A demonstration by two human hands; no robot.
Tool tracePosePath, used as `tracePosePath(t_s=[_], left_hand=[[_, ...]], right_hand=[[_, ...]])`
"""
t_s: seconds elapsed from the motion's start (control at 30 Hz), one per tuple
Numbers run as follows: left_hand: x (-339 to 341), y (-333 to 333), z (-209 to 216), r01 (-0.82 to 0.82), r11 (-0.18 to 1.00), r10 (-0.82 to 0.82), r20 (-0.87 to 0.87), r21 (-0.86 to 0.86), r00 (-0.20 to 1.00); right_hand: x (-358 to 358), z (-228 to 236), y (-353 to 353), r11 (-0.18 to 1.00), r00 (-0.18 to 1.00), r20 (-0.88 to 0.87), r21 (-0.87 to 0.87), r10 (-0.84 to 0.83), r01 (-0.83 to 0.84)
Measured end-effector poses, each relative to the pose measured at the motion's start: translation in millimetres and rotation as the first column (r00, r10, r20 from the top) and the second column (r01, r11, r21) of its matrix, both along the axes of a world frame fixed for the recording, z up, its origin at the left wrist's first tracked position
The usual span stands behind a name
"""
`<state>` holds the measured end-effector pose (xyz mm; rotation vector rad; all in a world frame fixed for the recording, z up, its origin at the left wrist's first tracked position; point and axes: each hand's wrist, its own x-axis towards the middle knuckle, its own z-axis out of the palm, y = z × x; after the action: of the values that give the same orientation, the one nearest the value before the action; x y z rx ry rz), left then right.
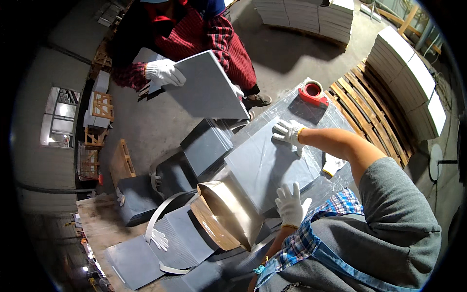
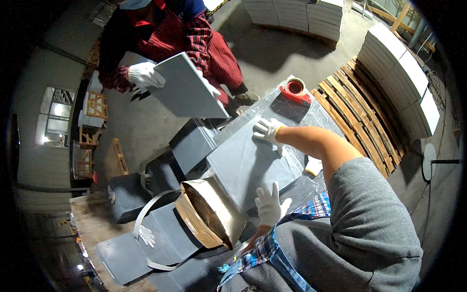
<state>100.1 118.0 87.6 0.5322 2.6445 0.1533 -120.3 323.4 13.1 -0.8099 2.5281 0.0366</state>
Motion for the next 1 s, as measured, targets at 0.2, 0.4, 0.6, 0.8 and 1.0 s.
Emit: tracePosePath(t_s=[0.2, 0.4, 0.6, 0.8, 1.0], left_hand=[[27.0, 4.3, -18.3, -0.087, 0.996, 0.083, 0.103, 0.033, 0.991], [27.7, 18.0, -12.6, -0.099, 0.994, 0.101, 0.045, -0.048, 0.994], [36.0, 22.7, -15.4, -0.187, 0.973, 0.209, 0.172, -0.136, 0.963], [47.7, 29.2, -35.2, -0.234, 0.964, 0.239, 0.024, -0.130, 0.971], [70.8, 19.4, -55.3, -0.392, 0.911, 0.397, -0.014, 0.128, 0.918]], right_hand=[[3.3, 2.3, 2.6, 0.999, 1.000, -0.020, -0.047, -0.013, 0.012], [-0.7, -12.4, 10.0, 1.000, 1.000, 0.030, 0.000, 0.009, -0.009], [8.4, 11.7, 15.7, 0.998, 0.999, 0.017, -0.050, 0.027, -0.026], [9.6, -51.4, 42.0, 0.949, 0.987, -0.100, -0.300, -0.129, 0.093], [25.6, -67.3, 52.8, 0.866, 0.956, -0.094, -0.456, -0.279, 0.208]])
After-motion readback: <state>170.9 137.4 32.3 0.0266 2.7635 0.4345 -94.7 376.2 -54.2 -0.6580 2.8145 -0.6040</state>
